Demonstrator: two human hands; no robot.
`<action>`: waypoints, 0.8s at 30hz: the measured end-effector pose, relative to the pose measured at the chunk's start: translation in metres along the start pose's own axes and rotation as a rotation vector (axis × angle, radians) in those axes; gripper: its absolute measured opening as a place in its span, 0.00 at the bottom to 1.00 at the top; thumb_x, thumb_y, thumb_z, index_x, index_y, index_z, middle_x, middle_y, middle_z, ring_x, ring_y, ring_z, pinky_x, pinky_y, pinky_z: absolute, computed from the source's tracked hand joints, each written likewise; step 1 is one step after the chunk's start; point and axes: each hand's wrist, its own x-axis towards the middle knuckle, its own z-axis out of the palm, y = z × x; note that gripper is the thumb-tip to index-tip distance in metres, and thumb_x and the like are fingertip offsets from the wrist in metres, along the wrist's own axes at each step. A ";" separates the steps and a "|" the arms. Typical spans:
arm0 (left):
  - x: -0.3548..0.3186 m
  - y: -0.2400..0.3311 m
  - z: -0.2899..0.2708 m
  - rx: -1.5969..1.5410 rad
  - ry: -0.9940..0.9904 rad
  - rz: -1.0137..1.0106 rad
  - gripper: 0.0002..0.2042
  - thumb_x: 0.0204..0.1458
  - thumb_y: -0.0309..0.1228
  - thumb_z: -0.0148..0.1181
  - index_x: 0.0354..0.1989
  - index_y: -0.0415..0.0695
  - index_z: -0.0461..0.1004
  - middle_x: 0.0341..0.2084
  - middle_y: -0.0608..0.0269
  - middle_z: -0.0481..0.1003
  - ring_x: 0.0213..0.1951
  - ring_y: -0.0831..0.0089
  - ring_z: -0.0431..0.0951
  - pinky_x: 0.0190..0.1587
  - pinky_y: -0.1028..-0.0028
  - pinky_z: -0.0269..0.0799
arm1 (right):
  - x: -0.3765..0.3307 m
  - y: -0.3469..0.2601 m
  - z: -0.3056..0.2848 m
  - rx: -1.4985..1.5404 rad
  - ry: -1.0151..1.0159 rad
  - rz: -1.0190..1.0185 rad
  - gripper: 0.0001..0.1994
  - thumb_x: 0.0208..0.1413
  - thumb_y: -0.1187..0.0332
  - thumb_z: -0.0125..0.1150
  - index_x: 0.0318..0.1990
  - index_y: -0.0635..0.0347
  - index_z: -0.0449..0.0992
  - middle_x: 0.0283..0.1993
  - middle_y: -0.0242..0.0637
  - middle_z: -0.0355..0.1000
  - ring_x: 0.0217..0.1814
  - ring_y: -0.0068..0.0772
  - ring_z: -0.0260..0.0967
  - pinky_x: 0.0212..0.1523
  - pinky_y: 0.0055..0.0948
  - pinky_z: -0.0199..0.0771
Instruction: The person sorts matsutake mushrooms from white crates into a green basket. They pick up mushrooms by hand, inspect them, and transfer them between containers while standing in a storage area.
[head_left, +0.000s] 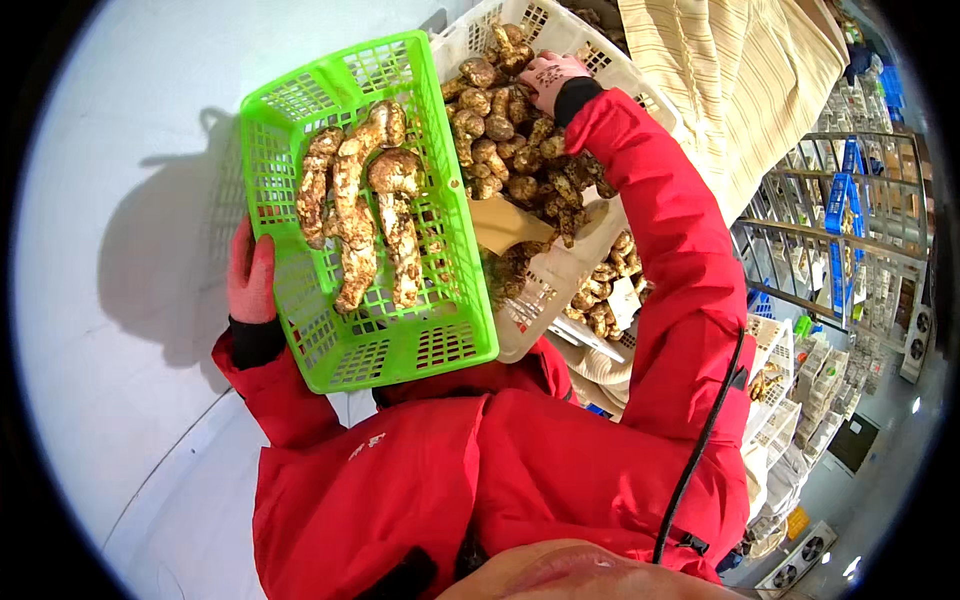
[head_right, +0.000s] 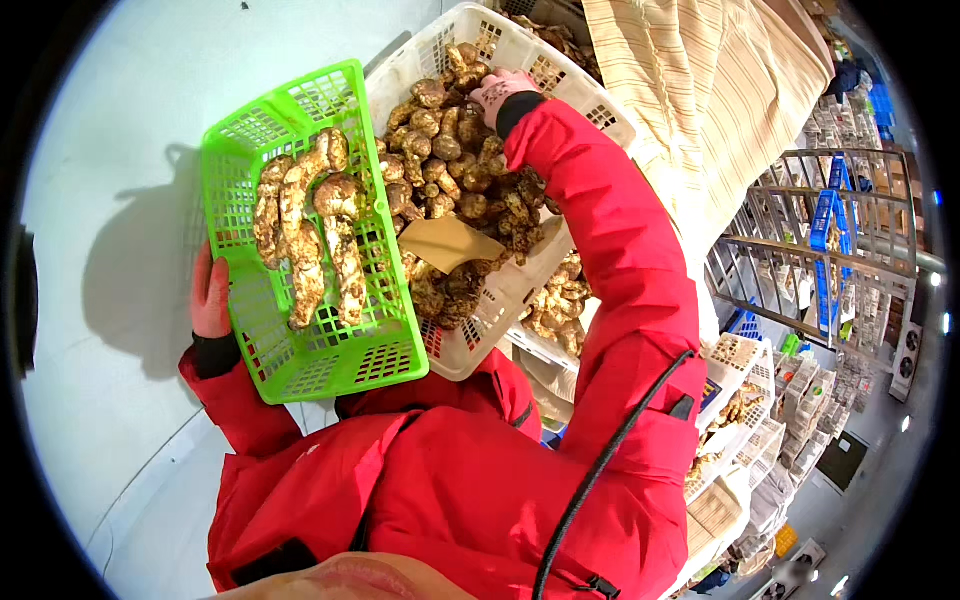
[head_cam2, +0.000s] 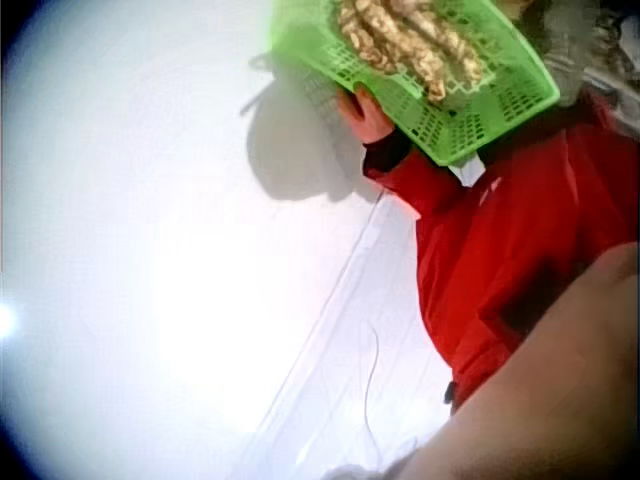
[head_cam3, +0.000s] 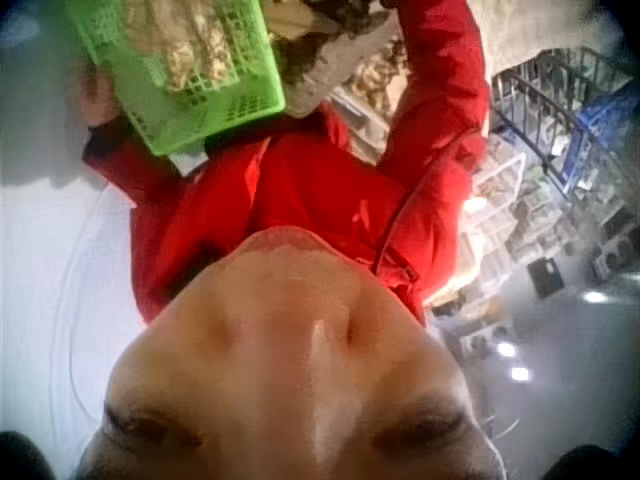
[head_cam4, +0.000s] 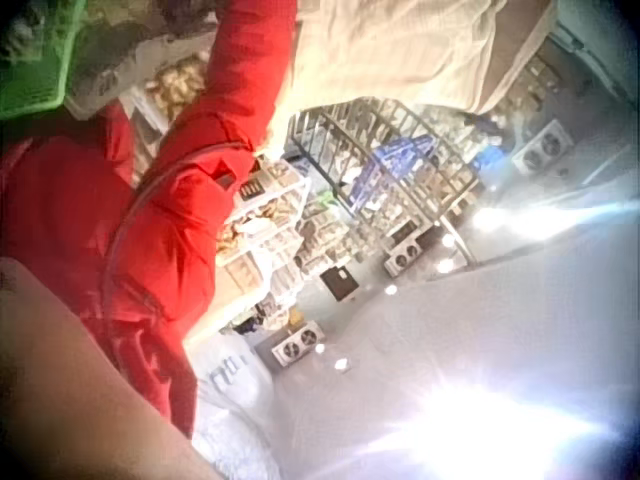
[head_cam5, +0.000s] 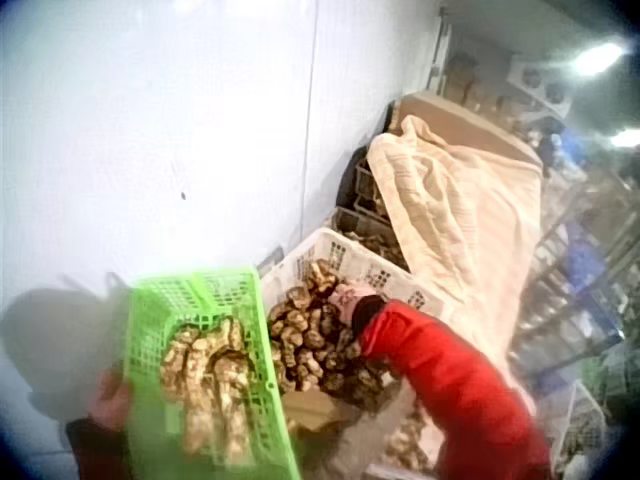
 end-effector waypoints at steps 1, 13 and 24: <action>-0.003 -0.001 0.001 -0.013 0.010 0.023 0.22 0.50 0.30 0.44 0.52 0.35 0.52 0.42 0.58 0.64 0.40 0.74 0.66 0.42 0.76 0.62 | 0.006 -0.001 0.001 -0.017 -0.034 0.027 0.17 0.44 0.63 0.49 0.45 0.45 0.65 0.45 0.32 0.62 0.51 0.33 0.55 0.47 0.35 0.60; -0.007 -0.001 0.003 -0.036 0.009 0.023 0.21 0.51 0.33 0.44 0.52 0.36 0.54 0.42 0.62 0.65 0.41 0.77 0.65 0.43 0.79 0.59 | 0.005 0.013 -0.009 0.255 -0.045 0.067 0.22 0.34 0.58 0.57 0.41 0.50 0.69 0.42 0.36 0.65 0.48 0.35 0.60 0.46 0.30 0.62; -0.007 -0.002 0.002 -0.096 -0.007 0.026 0.20 0.51 0.32 0.43 0.51 0.36 0.53 0.41 0.60 0.65 0.40 0.75 0.66 0.42 0.77 0.62 | -0.055 0.054 -0.004 0.663 0.200 -0.019 0.16 0.35 0.67 0.58 0.35 0.64 0.70 0.42 0.44 0.64 0.44 0.37 0.62 0.45 0.27 0.62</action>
